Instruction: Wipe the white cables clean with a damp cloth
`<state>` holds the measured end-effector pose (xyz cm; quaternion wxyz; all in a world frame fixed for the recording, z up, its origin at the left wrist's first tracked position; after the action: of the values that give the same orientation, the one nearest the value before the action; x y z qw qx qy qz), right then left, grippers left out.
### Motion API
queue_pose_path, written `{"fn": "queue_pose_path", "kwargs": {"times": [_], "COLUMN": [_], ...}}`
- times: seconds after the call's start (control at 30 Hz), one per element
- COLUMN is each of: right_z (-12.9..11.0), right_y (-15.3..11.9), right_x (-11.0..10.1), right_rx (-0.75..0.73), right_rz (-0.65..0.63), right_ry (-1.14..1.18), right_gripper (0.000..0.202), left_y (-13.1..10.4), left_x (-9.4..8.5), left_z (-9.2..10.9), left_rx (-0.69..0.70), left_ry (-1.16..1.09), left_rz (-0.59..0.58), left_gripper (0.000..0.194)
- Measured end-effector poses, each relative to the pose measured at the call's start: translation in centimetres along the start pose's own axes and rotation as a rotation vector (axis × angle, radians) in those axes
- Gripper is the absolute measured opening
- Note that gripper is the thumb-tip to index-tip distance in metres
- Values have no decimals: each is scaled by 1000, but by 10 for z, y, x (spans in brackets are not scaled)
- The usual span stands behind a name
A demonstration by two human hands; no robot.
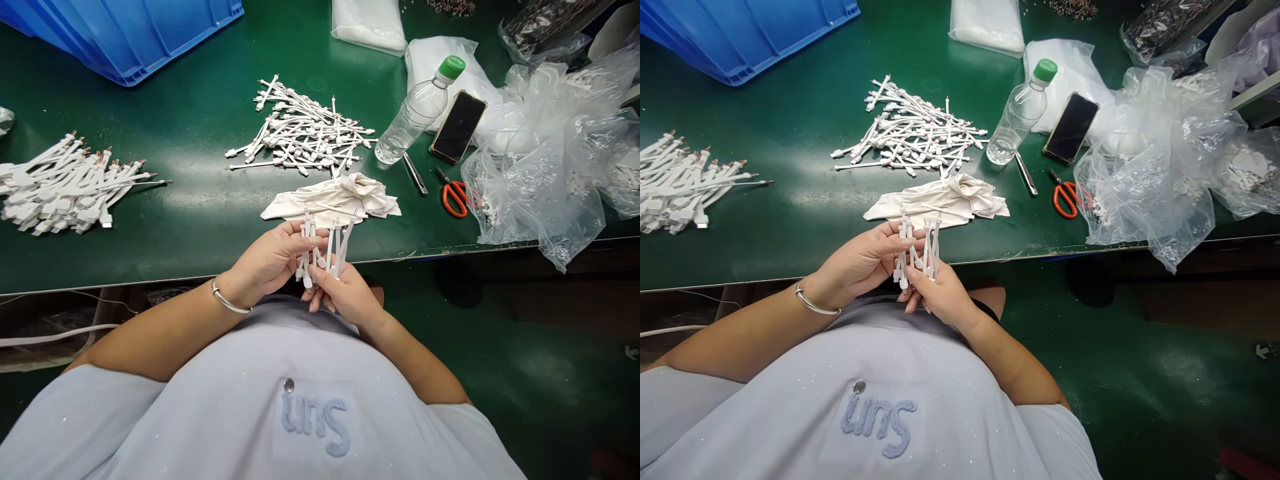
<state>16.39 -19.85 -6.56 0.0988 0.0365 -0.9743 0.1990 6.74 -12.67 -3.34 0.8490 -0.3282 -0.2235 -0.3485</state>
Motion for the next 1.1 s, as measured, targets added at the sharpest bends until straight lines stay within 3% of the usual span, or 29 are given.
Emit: {"fn": "queue_pose_path", "kwargs": {"times": [0.1,0.3,0.43,0.83,1.0,1.1], "right_z": [2,3,4,1,4,1], "right_y": [-1,-2,-4,-4,2,2], "right_x": [0,-1,-2,3,6,9], "right_rx": [5,29,51,317,388,403], "right_rz": [-19,10,19,-381,-402,-386], "right_ry": [37,167,174,272,259,221], "right_gripper": [44,47,47,51,46,46], "left_y": [1,1,0,0,0,2], "left_x": [0,-6,-8,-9,-11,-9], "left_z": [-1,-3,-2,-4,-3,-4], "left_rx": [-9,-61,-71,-156,-183,-186], "left_ry": [-7,-98,-136,-111,-86,-98], "left_rz": [-11,169,211,-140,-60,-25], "left_gripper": [16,14,17,16,22,14]}}
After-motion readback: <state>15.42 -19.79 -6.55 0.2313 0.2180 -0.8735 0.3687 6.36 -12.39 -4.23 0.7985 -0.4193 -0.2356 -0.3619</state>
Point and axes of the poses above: each hand's wrist, its own y-axis towards the middle knuckle, its own x-axis out of the palm, z = x × y, the point moved 4 cm from there along y, towards the middle knuckle, and after that the axes turned 1 degree about -x, right-handed, at the moved point
